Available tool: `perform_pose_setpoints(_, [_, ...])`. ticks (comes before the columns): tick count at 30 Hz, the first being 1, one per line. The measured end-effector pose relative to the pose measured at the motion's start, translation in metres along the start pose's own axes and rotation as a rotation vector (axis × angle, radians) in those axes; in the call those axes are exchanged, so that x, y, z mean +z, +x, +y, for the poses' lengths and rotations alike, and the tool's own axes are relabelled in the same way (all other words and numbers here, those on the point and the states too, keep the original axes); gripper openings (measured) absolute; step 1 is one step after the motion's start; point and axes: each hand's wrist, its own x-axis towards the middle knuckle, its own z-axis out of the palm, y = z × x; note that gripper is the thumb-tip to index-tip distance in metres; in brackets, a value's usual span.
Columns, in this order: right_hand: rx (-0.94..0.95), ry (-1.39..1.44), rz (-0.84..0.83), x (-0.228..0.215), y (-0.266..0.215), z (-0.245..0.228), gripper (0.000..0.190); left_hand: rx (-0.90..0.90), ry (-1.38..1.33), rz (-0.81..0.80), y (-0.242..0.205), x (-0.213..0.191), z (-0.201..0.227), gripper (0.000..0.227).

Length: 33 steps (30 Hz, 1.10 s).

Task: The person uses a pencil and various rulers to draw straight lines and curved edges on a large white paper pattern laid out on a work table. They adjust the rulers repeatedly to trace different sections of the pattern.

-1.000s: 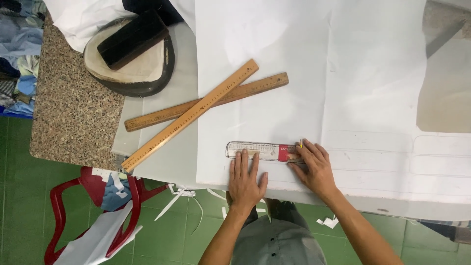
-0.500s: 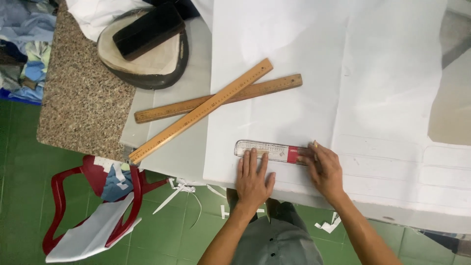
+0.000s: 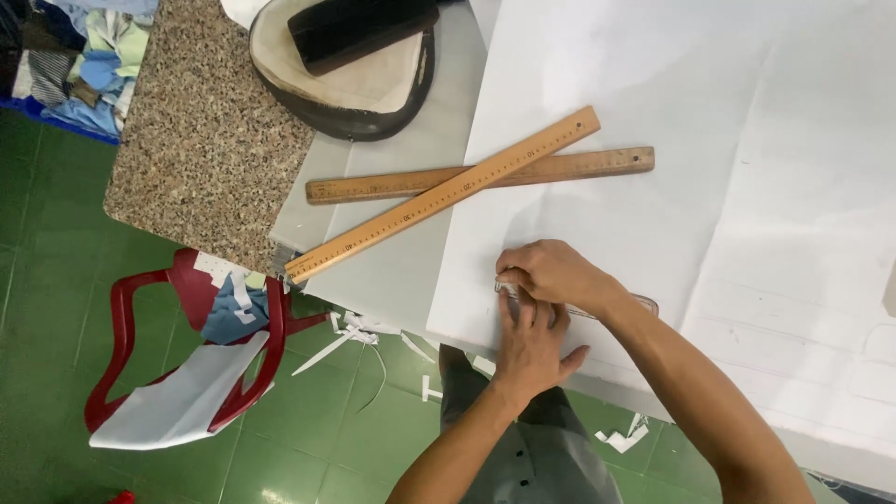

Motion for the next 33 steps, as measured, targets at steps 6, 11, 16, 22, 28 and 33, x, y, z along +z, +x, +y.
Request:
perform_pose_setpoints(6, [-0.015,-0.219,-0.075,0.019,0.015,0.017,0.016,-0.003,0.023,-0.005,0.004,-0.010,0.001,0.072])
perform_pose_setpoints(11, [-0.014,-0.312,-0.104,0.027,0.019,0.023,0.018,-0.004,0.033,0.016,0.005,-0.009,0.001,0.073])
perform_pose_setpoints(16, [-0.068,-0.422,-0.140,0.020,0.015,0.020,0.020,0.008,0.022,0.058,0.012,-0.019,0.002,0.066])
perform_pose_setpoints(22, [-0.144,-0.513,-0.052,-0.001,0.014,0.029,0.015,-0.003,0.041,0.046,0.007,-0.006,0.001,0.075])
perform_pose_setpoints(28, [-0.161,-0.587,0.108,-0.006,-0.026,0.060,0.023,0.008,0.030,-0.014,0.010,-0.008,0.002,0.065])
perform_pose_setpoints(33, [-0.020,-0.711,0.154,-0.017,-0.138,0.088,0.020,0.059,0.025,-0.078,0.014,-0.016,0.002,0.061])
